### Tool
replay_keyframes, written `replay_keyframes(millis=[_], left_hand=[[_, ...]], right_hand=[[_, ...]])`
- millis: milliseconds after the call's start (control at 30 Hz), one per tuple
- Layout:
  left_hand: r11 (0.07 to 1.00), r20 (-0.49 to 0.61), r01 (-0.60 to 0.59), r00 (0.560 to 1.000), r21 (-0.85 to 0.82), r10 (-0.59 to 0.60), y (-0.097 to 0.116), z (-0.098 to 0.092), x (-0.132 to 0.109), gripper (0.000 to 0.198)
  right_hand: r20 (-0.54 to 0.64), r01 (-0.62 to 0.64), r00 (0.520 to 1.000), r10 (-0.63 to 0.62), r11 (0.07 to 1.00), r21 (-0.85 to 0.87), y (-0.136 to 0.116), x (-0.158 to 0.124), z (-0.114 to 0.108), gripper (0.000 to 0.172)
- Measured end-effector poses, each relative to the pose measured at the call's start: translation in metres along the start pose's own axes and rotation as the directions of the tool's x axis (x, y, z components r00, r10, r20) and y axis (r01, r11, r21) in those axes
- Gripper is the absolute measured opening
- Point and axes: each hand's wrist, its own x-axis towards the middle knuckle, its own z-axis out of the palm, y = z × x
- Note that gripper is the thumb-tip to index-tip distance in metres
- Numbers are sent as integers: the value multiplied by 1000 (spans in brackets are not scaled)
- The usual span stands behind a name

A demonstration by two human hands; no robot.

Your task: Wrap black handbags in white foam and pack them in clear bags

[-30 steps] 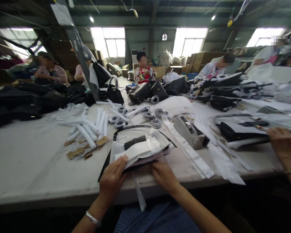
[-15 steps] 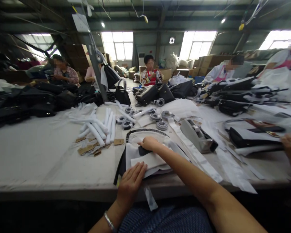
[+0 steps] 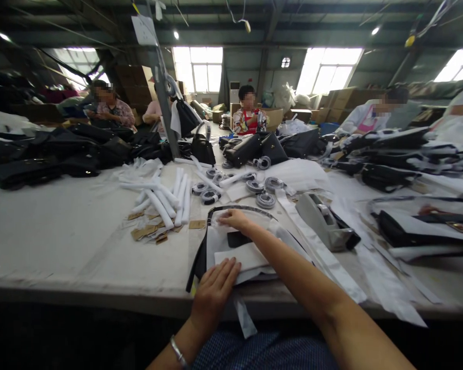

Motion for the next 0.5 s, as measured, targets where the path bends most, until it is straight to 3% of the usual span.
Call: replay_keyframes(millis=[133, 200, 300, 367, 500], left_hand=[[1000, 47, -8, 999, -26, 9, -4, -3, 4, 43], [998, 85, -33, 996, -47, 37, -8, -6, 6, 44], [993, 110, -75, 990, -88, 85, -16, -9, 7, 42], [990, 79, -94, 992, -107, 103, -19, -8, 7, 39], [990, -6, -76, 997, -117, 76, -20, -4, 1, 33]], right_hand=[[-26, 171, 985, -169, 969, 179, -7, -33, 4, 34], [-61, 297, 955, -291, 928, 226, -10, -54, 8, 33], [-73, 474, 880, -469, 867, 153, -10, -87, 13, 19], [-47, 526, 851, -524, 849, 58, -7, -107, 14, 13], [-50, 632, 773, -633, 774, -27, 6, -134, 13, 19]])
